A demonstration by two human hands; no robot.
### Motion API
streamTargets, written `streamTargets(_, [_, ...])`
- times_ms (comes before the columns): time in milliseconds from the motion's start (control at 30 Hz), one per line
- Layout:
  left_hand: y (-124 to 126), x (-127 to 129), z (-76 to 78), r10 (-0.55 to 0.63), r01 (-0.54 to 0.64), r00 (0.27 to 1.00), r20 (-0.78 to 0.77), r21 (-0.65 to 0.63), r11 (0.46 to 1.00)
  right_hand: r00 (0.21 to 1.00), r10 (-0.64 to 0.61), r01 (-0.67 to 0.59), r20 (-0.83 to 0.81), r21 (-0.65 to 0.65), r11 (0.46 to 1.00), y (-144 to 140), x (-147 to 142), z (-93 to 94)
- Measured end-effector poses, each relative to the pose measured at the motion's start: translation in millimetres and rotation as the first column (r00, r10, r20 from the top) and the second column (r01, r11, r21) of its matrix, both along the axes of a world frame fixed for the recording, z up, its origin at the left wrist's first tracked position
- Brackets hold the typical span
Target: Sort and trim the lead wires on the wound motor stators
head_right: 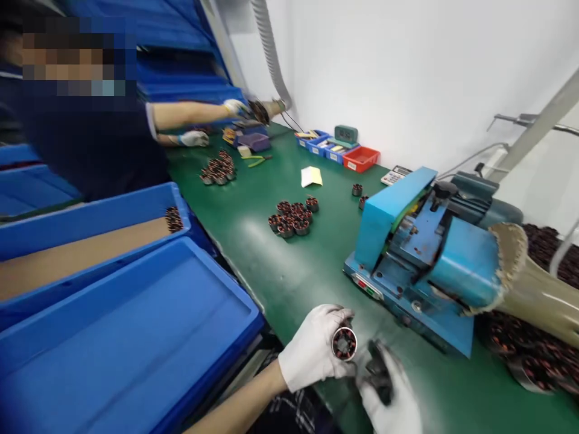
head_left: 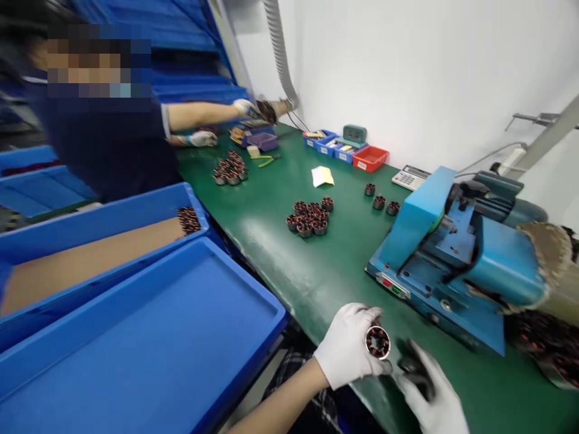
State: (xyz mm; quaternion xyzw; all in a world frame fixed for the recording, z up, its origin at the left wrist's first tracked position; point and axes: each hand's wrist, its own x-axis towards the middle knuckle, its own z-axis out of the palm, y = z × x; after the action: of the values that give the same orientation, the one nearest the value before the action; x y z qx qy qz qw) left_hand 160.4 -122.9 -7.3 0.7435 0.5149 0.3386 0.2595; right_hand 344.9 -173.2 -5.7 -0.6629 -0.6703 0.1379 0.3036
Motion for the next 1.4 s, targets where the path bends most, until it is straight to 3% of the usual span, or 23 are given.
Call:
streamTargets(67, [-8.9, 20.1, -0.7, -0.169, 0.168, 0.986, 0.000, 0.129, 0.977, 0.991, 0.062, -0.078, -0.121, -0.140, 0.987, 10.2, -6.4, 1.6])
streamTargets(167, [-12.7, 30.7, -4.4, -0.353, 0.342, 0.936, 0.007, 0.233, 0.910, 0.975, 0.011, -0.069, -0.220, -0.258, 0.964, 15.8, -11.8, 15.8])
streamTargets(233, [-13.0, 30.5, -6.0, -0.385, 0.363, 0.922, 0.035, 0.259, 0.895, 0.961, -0.016, -0.055, -0.277, -0.248, 0.967, 12.5, -15.8, 22.1])
streamTargets(333, [-15.6, 29.9, -4.1, -0.306, 0.292, 0.951, 0.049, 0.191, 0.937, 0.880, -0.147, 0.057, -0.452, -0.208, 0.977, 4.9, -18.7, 19.7])
streamTargets(400, [-18.3, 31.4, -1.0, -0.223, 0.220, 0.975, 0.021, 0.096, 0.971, 0.692, -0.320, 0.187, -0.647, -0.268, 0.945, 2.2, -12.8, 18.2])
streamTargets(467, [-20.0, 33.5, 2.1, -0.183, 0.183, 0.983, -0.005, 0.050, 0.982, 0.387, -0.413, 0.316, -0.824, -0.302, 0.899, 2.3, 1.1, 24.0])
streamTargets(533, [-19.6, 34.1, 4.5, -0.174, 0.173, 0.985, -0.004, 0.074, 0.982, 0.137, -0.353, 0.470, -0.925, -0.254, 0.846, 4.5, 18.3, 36.7])
streamTargets(567, [-18.7, 33.5, 5.3, -0.173, 0.171, 0.985, 0.011, 0.103, 0.980, 0.103, -0.329, 0.518, -0.939, -0.232, 0.823, 5.9, 25.5, 43.3])
streamTargets(633, [-16.0, 30.6, 5.7, -0.210, 0.200, 0.976, 0.052, 0.150, 0.968, 0.208, -0.414, 0.476, -0.886, -0.278, 0.834, 8.2, 31.8, 51.6])
streamTargets(700, [-13.4, 26.5, 4.4, -0.304, 0.291, 0.949, 0.083, 0.141, 0.946, 0.415, -0.510, 0.259, -0.753, -0.440, 0.860, 8.8, 24.7, 49.1])
streamTargets(767, [-11.7, 23.5, 1.8, -0.374, 0.367, 0.922, 0.099, 0.085, 0.926, 0.607, -0.446, 0.066, -0.658, -0.517, 0.853, 8.5, 7.8, 38.3])
streamTargets(833, [-11.6, 23.0, 0.0, -0.362, 0.360, 0.926, 0.106, 0.038, 0.932, 0.699, -0.356, 0.050, -0.619, -0.455, 0.889, 8.6, -9.7, 27.9])
streamTargets(867, [-12.0, 23.8, -0.2, -0.336, 0.335, 0.937, 0.100, 0.020, 0.942, 0.701, -0.354, 0.092, -0.619, -0.414, 0.905, 9.1, -15.8, 25.9])
streamTargets(900, [-12.7, 25.0, 0.2, -0.309, 0.310, 0.947, 0.087, 0.002, 0.951, 0.658, -0.381, 0.145, -0.650, -0.387, 0.911, 9.7, -19.0, 27.1])
streamTargets(967, [-14.4, 28.1, 2.2, -0.262, 0.264, 0.963, 0.056, -0.020, 0.964, 0.422, -0.453, 0.250, -0.785, -0.380, 0.891, 11.3, -16.1, 38.4])
streamTargets(1033, [-15.7, 30.8, 4.1, -0.219, 0.219, 0.975, 0.040, 0.000, 0.976, 0.157, -0.392, 0.362, -0.906, -0.317, 0.877, 12.4, -3.8, 55.5])
streamTargets(1067, [-15.9, 31.4, 4.6, -0.199, 0.198, 0.979, 0.046, 0.029, 0.980, 0.115, -0.342, 0.425, -0.933, -0.265, 0.865, 12.4, 3.6, 62.9])
streamTargets(1100, [-15.8, 31.5, 4.8, -0.186, 0.183, 0.981, 0.059, 0.064, 0.981, 0.161, -0.332, 0.476, -0.929, -0.222, 0.851, 11.6, 10.3, 67.9])
streamTargets(1167, [-14.7, 29.6, 4.6, -0.208, 0.197, 0.975, 0.078, 0.128, 0.972, 0.454, -0.427, 0.446, -0.782, -0.215, 0.869, 7.6, 18.1, 68.9])
streamTargets(1233, [-12.9, 25.6, 4.3, -0.284, 0.273, 0.956, 0.068, 0.139, 0.952, 0.775, -0.382, 0.264, -0.503, -0.292, 0.919, 1.5, 15.5, 59.9])
streamTargets(1267, [-12.0, 23.3, 4.2, -0.329, 0.321, 0.943, 0.056, 0.125, 0.939, 0.878, -0.283, 0.163, -0.386, -0.315, 0.935, -1.4, 10.7, 53.9])
streamTargets(1333, [-10.2, 19.2, 3.7, -0.403, 0.399, 0.914, 0.040, 0.082, 0.913, 0.969, -0.088, 0.022, -0.233, -0.272, 0.962, -5.3, -2.8, 43.3])
streamTargets(1400, [-8.9, 16.6, 2.5, -0.443, 0.440, 0.896, 0.038, 0.056, 0.896, 0.996, -0.031, 0.012, -0.088, -0.201, 0.979, -6.1, -15.9, 38.1])
